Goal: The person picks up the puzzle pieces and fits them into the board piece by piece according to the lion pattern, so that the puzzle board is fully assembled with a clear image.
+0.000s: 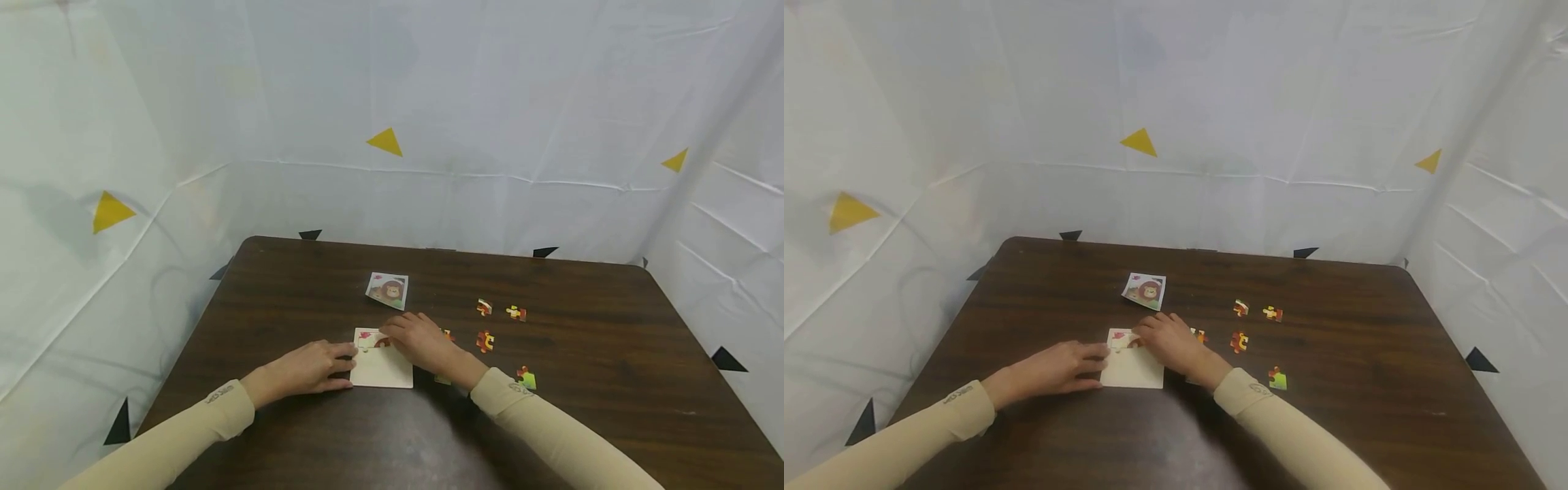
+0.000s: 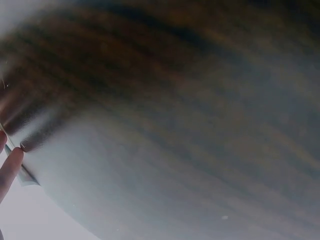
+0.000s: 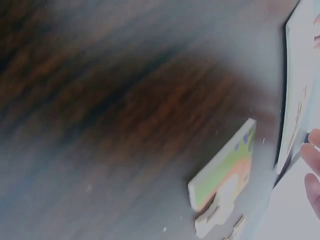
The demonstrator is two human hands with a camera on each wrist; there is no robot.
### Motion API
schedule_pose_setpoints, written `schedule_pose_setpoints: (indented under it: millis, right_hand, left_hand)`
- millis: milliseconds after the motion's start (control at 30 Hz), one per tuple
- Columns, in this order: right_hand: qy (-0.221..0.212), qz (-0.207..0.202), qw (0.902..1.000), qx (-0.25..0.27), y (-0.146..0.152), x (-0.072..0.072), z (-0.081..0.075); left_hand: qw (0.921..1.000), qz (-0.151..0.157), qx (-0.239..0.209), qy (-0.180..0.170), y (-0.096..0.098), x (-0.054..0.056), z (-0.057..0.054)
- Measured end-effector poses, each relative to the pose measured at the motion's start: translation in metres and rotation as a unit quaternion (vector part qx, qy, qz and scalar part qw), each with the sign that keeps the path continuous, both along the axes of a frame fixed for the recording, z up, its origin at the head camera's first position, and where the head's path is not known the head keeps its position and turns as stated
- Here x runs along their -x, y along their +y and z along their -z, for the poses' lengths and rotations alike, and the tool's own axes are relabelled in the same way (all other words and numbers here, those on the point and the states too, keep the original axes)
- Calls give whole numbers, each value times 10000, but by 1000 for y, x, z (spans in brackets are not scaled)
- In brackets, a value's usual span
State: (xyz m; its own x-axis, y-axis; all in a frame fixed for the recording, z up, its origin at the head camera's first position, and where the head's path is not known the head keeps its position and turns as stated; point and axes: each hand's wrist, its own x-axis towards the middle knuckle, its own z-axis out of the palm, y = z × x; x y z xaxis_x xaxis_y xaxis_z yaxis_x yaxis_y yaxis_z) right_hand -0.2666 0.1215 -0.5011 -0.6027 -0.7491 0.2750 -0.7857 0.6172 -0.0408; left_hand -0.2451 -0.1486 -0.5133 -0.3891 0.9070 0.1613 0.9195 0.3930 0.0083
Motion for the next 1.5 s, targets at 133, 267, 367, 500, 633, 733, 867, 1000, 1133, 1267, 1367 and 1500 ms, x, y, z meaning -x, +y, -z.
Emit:
schedule_pose_setpoints:
  millis: [133,267,367,500,633,733,867,1000,1133,1267,1367,1500]
  right_hand:
    - [-133,11,9999,106,4,0,-2]
    - [-94,-28,9997,208,7,2,-3]
    - [-117,27,9996,265,9,2,-5]
    - [-190,118,9992,317,15,2,-6]
    - [-110,150,9988,457,23,3,-7]
    - [-32,174,9986,499,29,4,-6]
    - [-18,220,9982,558,35,4,-5]
    - [-21,261,9976,646,40,3,-5]
    - [39,345,9971,679,45,3,-9]
    - [63,470,9963,710,52,4,-10]
    - [-17,559,9959,709,59,4,-10]
    - [-131,649,9951,728,66,5,-11]
  left_hand:
    - [10000,10,6,-48,0,0,1]
    - [10000,-1,-6,-11,-2,1,1]
    - [10000,0,-5,28,-3,1,2]
    - [10000,9,-3,18,-4,1,2]
    - [10000,-11,-2,-7,-4,1,3]
    - [10000,-69,38,-28,-5,0,3]
    - [10000,-70,21,-28,-5,0,2]
    - [10000,3,-86,0,-4,0,2]
    - [10000,-1,-96,9,-4,0,4]
    - [10000,-65,-39,-49,-4,0,4]
    - [9999,-98,-3,-49,-4,-1,4]
    - [10000,-84,7,-42,-4,-1,3]
